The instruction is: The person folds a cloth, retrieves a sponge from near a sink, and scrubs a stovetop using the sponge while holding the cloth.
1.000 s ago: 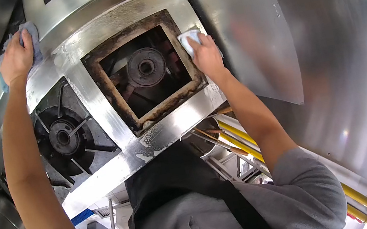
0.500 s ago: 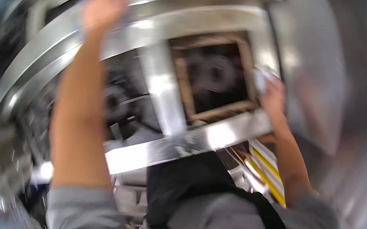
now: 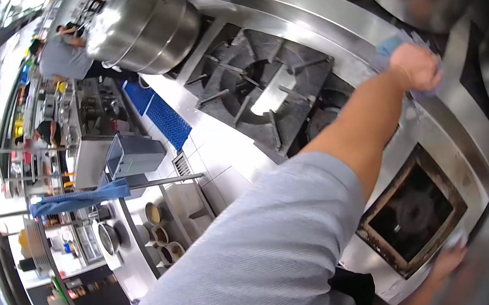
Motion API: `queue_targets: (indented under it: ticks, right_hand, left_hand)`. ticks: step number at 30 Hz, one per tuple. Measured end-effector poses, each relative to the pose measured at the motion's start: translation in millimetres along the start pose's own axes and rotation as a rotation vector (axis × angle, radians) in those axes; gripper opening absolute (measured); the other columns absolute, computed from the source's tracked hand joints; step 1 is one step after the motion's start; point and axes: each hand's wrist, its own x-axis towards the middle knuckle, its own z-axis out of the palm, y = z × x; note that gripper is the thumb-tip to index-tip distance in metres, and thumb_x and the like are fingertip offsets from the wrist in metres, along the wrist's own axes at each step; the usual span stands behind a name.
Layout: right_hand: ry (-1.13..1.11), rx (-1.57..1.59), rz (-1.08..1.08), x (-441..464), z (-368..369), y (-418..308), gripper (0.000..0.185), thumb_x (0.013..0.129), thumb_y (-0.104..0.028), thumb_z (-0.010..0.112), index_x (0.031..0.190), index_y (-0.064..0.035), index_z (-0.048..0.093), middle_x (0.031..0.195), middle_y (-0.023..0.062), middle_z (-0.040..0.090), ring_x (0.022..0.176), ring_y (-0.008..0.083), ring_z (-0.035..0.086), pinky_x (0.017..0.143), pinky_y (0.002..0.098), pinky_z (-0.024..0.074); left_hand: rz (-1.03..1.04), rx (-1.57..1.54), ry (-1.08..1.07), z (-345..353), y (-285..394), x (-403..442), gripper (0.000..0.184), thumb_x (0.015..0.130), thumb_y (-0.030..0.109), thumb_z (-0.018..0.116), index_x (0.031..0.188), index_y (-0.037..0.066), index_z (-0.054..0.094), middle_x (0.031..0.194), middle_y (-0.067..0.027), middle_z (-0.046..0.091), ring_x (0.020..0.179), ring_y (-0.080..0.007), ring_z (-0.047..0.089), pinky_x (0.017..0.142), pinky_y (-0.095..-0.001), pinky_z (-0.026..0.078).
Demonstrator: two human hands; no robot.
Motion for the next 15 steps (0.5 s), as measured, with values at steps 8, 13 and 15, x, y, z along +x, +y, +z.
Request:
queue_targets:
  ticks: [8, 13, 15]
  right_hand:
    - [0.275, 0.194, -0.193, -14, 22, 30, 0.038, 0.086, -0.018, 0.075, 0.111, 0.0049, 0.059, 0.108, 0.0194, 0.069, 0.098, 0.0334, 0.068, 0.086, 0.0462, 0.0535]
    - [0.029, -0.191, 0.035, 100, 51, 53, 0.045, 0.09, -0.002, 0.057, 0.133, -0.0094, 0.064, 0.103, 0.0286, 0.063, 0.093, 0.044, 0.061, 0.088, 0.051, 0.0485]
    - [0.055, -0.193, -0.093, 79, 51, 61, 0.043, 0.091, -0.003, 0.055, 0.133, -0.0088, 0.064, 0.098, 0.0266, 0.062, 0.088, 0.0427, 0.061, 0.084, 0.0499, 0.0491]
  left_hand:
    - [0.012, -0.015, 0.171, 20, -3, -2, 0.039, 0.084, 0.046, 0.058, 0.076, 0.01, 0.071, 0.078, -0.0128, 0.069, 0.075, -0.0334, 0.069, 0.068, -0.0456, 0.055]
    - [0.037, -0.048, 0.184, 22, -5, -1, 0.04, 0.083, 0.046, 0.058, 0.076, 0.009, 0.071, 0.077, -0.0131, 0.07, 0.075, -0.0339, 0.069, 0.069, -0.0462, 0.055]
    - [0.003, -0.028, 0.147, 23, -6, 1, 0.04, 0.082, 0.047, 0.058, 0.075, 0.01, 0.071, 0.077, -0.0131, 0.07, 0.074, -0.0337, 0.07, 0.068, -0.0462, 0.055]
